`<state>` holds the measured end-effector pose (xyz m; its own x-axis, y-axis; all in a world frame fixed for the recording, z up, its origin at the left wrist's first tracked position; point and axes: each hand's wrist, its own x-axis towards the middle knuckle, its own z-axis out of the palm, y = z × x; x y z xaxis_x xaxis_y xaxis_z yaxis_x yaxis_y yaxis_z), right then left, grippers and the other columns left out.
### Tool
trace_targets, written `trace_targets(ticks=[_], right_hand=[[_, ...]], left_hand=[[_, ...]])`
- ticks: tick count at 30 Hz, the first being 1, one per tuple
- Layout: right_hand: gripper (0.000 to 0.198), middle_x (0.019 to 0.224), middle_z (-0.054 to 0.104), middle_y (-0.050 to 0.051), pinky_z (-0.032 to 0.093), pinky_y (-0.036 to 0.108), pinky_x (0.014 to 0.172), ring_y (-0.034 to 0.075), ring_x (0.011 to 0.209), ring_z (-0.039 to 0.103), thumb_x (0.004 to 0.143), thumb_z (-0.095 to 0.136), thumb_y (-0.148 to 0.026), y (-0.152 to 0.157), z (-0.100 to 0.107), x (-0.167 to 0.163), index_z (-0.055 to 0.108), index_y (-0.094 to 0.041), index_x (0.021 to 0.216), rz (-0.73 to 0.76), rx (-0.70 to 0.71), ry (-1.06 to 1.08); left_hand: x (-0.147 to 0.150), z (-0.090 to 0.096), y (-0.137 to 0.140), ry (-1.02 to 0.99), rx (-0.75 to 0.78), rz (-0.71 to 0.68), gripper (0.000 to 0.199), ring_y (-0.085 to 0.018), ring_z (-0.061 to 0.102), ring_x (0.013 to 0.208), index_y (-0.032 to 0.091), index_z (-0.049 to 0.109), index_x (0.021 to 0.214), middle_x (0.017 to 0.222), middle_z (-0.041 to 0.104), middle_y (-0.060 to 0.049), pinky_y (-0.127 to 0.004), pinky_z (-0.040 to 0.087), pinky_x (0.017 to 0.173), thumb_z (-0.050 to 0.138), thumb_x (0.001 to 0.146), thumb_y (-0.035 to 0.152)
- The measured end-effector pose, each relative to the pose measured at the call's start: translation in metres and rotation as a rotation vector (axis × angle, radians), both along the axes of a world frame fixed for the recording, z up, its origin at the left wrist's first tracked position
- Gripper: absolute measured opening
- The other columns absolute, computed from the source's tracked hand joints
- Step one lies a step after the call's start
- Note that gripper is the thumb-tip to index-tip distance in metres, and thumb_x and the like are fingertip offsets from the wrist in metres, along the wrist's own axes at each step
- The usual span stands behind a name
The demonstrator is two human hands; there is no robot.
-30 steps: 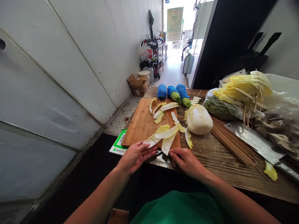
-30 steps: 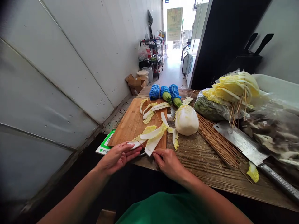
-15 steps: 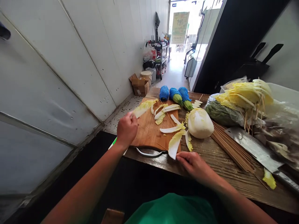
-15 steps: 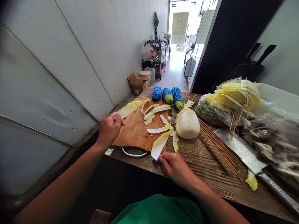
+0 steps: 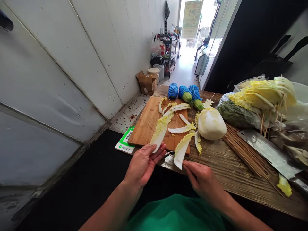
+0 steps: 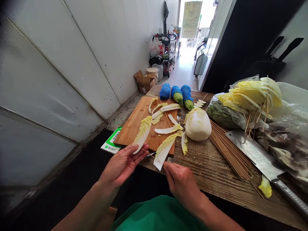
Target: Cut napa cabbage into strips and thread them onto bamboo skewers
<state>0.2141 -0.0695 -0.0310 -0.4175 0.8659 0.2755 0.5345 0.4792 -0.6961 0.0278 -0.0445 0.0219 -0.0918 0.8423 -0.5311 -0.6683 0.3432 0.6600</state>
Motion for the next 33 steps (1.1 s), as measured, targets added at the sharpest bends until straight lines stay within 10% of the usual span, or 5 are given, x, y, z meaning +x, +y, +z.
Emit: trace_targets(ticks=[33], right_hand=[[0.028, 0.068, 0.062, 0.005, 0.04, 0.022, 0.058, 0.014, 0.061, 0.058, 0.088, 0.032, -0.014, -0.002, 0.008, 0.006, 0.057, -0.017, 0.076, -0.026, 0.015, -0.224]], left_hand=[[0.008, -0.017, 0.005, 0.037, 0.029, -0.033, 0.01, -0.022, 0.063, 0.089, 0.005, 0.059, 0.085, 0.091, 0.065, -0.016, -0.035, 0.053, 0.081, 0.051, 0.079, 0.005]])
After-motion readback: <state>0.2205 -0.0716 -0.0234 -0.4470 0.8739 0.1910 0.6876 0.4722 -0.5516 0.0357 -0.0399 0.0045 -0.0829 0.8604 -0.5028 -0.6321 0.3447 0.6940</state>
